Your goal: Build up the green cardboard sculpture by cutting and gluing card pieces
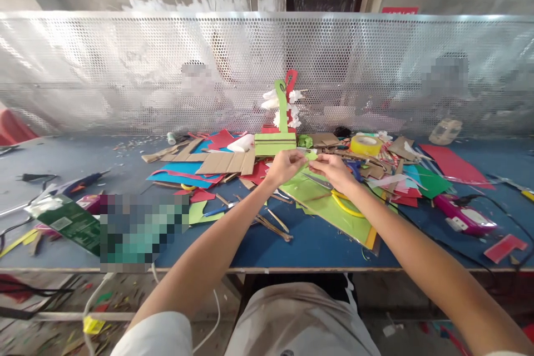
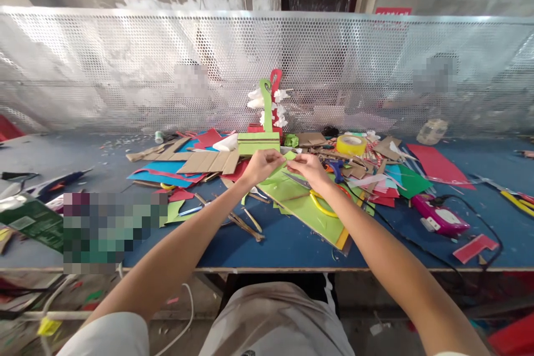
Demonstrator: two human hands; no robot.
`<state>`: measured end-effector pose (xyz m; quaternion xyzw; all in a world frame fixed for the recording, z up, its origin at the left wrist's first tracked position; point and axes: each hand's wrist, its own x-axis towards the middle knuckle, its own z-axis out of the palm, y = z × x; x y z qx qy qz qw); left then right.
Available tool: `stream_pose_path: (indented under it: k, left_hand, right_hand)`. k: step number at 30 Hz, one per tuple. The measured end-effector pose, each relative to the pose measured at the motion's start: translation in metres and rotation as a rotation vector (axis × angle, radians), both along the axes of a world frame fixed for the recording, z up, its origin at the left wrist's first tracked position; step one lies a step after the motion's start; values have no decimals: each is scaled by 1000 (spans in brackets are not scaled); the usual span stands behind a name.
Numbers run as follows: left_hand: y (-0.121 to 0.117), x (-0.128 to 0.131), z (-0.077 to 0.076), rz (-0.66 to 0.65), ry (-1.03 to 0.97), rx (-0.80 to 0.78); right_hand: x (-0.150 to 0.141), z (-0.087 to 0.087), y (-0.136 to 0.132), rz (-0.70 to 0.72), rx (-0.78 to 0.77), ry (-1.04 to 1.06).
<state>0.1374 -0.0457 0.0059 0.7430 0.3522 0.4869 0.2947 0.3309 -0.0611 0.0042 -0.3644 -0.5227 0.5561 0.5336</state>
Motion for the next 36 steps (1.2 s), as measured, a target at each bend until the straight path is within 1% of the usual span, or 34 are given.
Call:
stream_pose_path:
  k: [7, 12, 18, 26, 32, 36]
  left_hand:
    - [0, 1, 1, 22, -1, 6]
    - [-1, 3, -1, 37, 22, 35]
    - [-3, 2, 0, 50, 37, 45]
    - [-8, 3, 6, 35, 4, 9]
    - [-7, 3, 5, 20, -9, 4]
    - [-4, 4, 4, 3, -48, -61]
  right_hand:
    - [1, -2, 4, -3, -29, 6]
    - [2, -4, 6, 0, -17, -1]
    - [2, -2, 2, 25, 5, 3]
    - [1, -2, 3, -6, -26, 27]
    - [1, -3, 4, 13, -25, 42]
    - [1, -2, 4, 18, -27, 31]
